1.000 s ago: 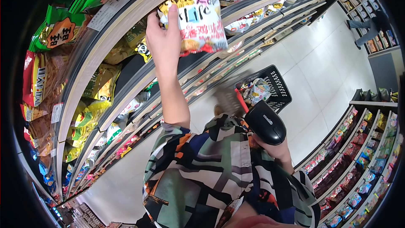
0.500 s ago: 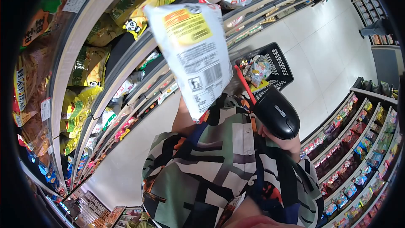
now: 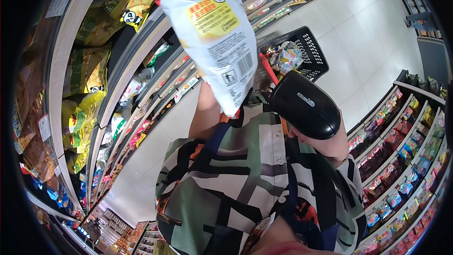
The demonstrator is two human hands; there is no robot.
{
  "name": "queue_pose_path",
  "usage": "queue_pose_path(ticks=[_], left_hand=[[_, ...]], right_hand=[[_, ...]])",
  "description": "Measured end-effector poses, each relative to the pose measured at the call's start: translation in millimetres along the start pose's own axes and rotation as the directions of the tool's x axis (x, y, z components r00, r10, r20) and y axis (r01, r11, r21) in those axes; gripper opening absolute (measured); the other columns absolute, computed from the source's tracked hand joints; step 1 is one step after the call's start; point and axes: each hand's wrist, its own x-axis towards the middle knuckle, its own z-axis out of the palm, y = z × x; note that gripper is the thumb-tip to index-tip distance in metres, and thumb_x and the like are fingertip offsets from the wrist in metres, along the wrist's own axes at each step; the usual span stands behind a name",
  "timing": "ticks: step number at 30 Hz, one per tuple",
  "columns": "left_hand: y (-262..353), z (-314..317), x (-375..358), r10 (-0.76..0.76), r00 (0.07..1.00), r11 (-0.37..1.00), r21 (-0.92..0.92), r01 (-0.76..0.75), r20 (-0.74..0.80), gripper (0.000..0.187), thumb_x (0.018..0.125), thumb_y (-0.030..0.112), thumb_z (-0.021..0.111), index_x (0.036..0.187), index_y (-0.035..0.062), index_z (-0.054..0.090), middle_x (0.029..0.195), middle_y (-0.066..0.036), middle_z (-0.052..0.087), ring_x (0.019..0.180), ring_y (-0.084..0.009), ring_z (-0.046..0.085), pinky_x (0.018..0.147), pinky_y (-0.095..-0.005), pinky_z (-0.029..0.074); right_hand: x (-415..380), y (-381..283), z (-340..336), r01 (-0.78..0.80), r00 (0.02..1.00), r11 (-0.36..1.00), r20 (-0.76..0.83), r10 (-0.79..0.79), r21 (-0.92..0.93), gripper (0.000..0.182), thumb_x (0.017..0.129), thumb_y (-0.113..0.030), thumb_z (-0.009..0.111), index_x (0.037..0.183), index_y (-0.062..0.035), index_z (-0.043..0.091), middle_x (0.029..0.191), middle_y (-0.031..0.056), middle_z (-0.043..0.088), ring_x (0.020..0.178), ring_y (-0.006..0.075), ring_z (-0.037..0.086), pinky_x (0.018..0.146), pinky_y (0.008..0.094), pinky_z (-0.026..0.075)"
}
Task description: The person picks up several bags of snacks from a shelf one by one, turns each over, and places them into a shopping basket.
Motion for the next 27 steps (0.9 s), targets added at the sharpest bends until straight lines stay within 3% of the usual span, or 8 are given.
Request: queue_pose_path(ticks=[2, 5, 11, 17, 27], left_hand=[[-1.2, 0.7, 1.5, 0.001, 1.000, 1.000, 0.017, -0.001, -0.004, 0.057, 0.099, 0.047, 0.034, 0.130, 0.0009, 0.048, 0.124, -0.012, 0.058, 0.113, -0.0233, 0.057, 0.098, -0.0368, 0.044], [-2.6, 1.6, 1.7, 0.007, 1.000, 0.999, 0.034, -0.006, -0.009, 0.057, 0.099, 0.047, 0.034, 0.130, 0.0011, 0.048, 0.125, -0.012, 0.058, 0.113, -0.0232, 0.057, 0.098, -0.0370, 0.044], [-8.5, 5.4, 6.1, -0.002, 1.000, 0.997, 0.078, 0.003, -0.004, 0.058, 0.099, 0.048, 0.034, 0.131, 0.0015, 0.047, 0.125, -0.012, 0.057, 0.113, -0.0230, 0.057, 0.099, -0.0373, 0.044], [-22.2, 12.8, 16.7, -0.039, 0.999, 0.992, 0.122, 0.036, 0.021, 0.059, 0.099, 0.049, 0.034, 0.132, 0.0019, 0.046, 0.125, -0.011, 0.057, 0.114, -0.0228, 0.056, 0.099, -0.0377, 0.043], [-87.2, 44.8, 46.8, -0.268, 0.955, 0.941, 0.247, 0.231, 0.129, 0.060, 0.099, 0.050, 0.033, 0.134, 0.0026, 0.045, 0.126, -0.011, 0.057, 0.114, -0.0225, 0.056, 0.100, -0.0383, 0.043]], right_hand=[[5.7, -20.3, 0.6, -0.038, 0.997, 0.993, 0.075, 0.029, 0.112, 0.047, 0.065, -0.013, 0.085, 0.103, 0.0016, 0.062, 0.088, 0.0102, 0.069, 0.078, 0.0155, 0.066, 0.070, 0.0282, 0.050], [3.0, -22.9, 2.5, -0.031, 0.999, 0.990, 0.027, 0.028, 0.139, 0.037, 0.068, -0.007, 0.081, 0.099, 0.0020, 0.064, 0.084, 0.0092, 0.070, 0.075, 0.0145, 0.067, 0.067, 0.0275, 0.051], [-1.0, -21.6, -1.3, -0.057, 0.997, 0.952, 0.066, 0.039, 0.302, 0.027, 0.072, 0.000, 0.075, 0.097, 0.0016, 0.065, 0.079, 0.0070, 0.070, 0.069, 0.0104, 0.065, 0.063, 0.0248, 0.050], [-8.0, -20.8, -2.9, -0.049, 0.998, 0.949, 0.039, 0.039, 0.310, 0.022, 0.074, 0.000, 0.074, 0.093, 0.0021, 0.065, 0.075, 0.0062, 0.069, 0.066, 0.0102, 0.064, 0.061, 0.0242, 0.049], [-40.3, 6.6, -6.2, 0.107, 0.979, 0.924, -0.202, -0.033, 0.367, 0.024, 0.074, 0.000, 0.073, 0.096, 0.0035, 0.064, 0.082, 0.0081, 0.069, 0.074, 0.0127, 0.065, 0.070, 0.0268, 0.050]])
